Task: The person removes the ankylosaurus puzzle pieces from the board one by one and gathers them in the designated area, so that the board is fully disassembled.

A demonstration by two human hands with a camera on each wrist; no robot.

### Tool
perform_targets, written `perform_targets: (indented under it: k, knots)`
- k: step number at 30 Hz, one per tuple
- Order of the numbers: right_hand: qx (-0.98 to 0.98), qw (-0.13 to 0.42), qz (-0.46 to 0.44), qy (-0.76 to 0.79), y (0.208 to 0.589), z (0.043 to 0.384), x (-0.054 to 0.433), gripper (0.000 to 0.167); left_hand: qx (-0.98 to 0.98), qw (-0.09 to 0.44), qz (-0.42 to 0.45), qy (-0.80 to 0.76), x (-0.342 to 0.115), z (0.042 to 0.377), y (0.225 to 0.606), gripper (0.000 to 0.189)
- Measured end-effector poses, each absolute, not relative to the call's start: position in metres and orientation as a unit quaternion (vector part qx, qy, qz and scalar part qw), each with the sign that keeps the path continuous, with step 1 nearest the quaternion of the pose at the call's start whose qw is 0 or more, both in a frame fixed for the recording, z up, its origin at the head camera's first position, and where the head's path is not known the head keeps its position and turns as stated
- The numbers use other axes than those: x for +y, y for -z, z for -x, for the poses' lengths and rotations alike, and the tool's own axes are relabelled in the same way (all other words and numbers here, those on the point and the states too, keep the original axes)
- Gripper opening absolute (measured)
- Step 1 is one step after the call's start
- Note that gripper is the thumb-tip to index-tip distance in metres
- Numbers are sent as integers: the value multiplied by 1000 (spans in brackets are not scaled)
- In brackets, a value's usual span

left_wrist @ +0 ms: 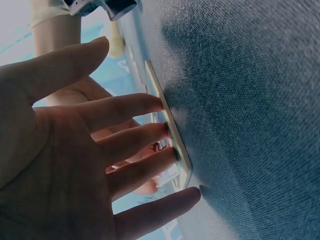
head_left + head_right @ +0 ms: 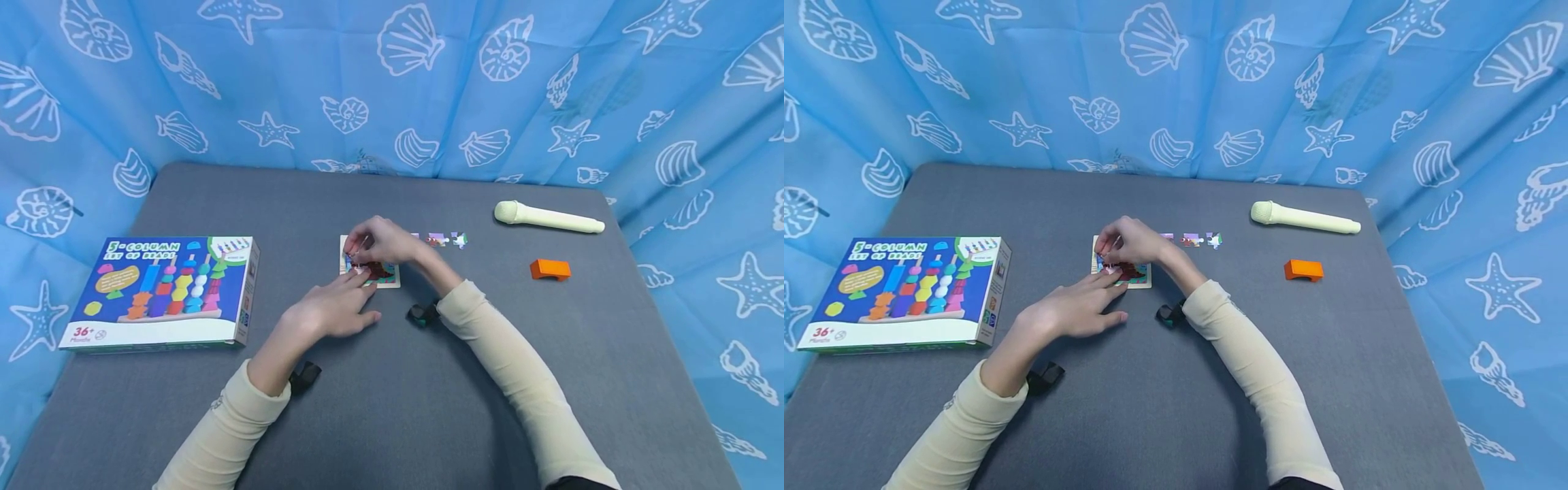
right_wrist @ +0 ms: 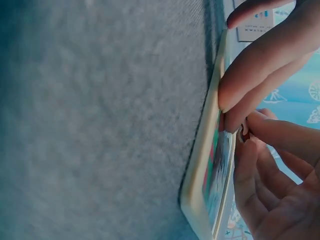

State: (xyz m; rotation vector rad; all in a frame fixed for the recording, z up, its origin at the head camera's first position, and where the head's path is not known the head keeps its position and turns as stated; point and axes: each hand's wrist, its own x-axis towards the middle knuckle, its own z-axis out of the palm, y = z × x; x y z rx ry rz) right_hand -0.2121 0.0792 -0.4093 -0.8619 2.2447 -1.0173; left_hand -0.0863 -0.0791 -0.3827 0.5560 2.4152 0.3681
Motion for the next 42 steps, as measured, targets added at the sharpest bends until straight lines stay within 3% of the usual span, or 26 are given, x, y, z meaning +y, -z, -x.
perform_targets:
  k: [8,29,42]
  knots:
    - [806,252,306,439,407,209,101,17,917,309,-208,-140,-78,86,382,68]
    - [834,259,236,426,406,201,190,22,922,301,-200,-137,-77,86,383,68]
    - [857,246,255,373,409,203,197,17,924,294,-203,-141,-78,84,381,67]
